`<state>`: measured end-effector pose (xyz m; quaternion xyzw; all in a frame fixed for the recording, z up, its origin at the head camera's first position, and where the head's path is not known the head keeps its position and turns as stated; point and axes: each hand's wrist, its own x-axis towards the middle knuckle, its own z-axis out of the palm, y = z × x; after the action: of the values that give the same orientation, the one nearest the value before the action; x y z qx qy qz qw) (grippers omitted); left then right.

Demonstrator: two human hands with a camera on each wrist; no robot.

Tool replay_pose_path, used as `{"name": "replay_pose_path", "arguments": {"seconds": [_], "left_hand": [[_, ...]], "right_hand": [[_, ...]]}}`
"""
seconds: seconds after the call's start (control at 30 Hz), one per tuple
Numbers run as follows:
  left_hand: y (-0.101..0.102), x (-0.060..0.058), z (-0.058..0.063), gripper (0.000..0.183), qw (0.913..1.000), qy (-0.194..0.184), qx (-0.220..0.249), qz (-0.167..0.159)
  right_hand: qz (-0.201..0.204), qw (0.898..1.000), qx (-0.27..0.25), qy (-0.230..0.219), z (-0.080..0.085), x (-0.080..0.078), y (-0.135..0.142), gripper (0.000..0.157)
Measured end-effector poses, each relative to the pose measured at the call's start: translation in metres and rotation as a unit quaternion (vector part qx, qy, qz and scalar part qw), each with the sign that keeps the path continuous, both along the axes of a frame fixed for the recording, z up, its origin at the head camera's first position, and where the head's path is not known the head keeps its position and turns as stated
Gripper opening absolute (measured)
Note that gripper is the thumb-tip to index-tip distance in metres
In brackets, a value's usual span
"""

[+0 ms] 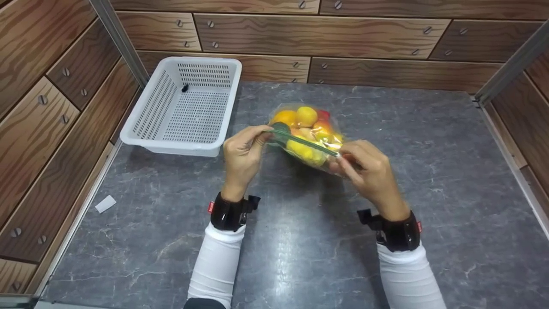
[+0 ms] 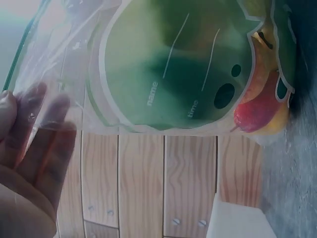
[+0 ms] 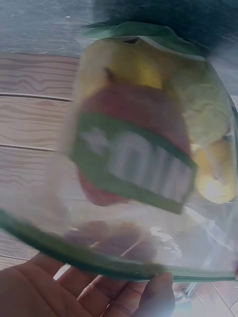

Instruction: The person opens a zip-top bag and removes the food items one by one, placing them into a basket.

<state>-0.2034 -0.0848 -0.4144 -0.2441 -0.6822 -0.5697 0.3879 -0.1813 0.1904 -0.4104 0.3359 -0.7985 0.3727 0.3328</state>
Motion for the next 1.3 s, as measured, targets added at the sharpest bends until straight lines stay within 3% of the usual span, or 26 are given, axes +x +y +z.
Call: {"name": "replay_pose_path", "arguments": {"seconds": [0.4,0.9,1.3], "left_hand": [[-0.025,-0.005,-0.004,0.01,0.9952,-0.043,0.086,0.019],[-0.033,-0.005,-0.005,0.012,0.9913,-0.065,0.103,0.05],[-0.033,-0.005,-0.005,0.01,0.9923,-0.048,0.105,0.044]], "right_hand": [[0.024,1.0,0.001,-0.009,-0.001,-0.004,0.007,0.01],[-0.002,1.0,0.012,-0.019,0.005,-0.001,0.029,0.006],[0.003,1.0,0.02,-0.023,0.012,0.003,0.038,0.019]]}}
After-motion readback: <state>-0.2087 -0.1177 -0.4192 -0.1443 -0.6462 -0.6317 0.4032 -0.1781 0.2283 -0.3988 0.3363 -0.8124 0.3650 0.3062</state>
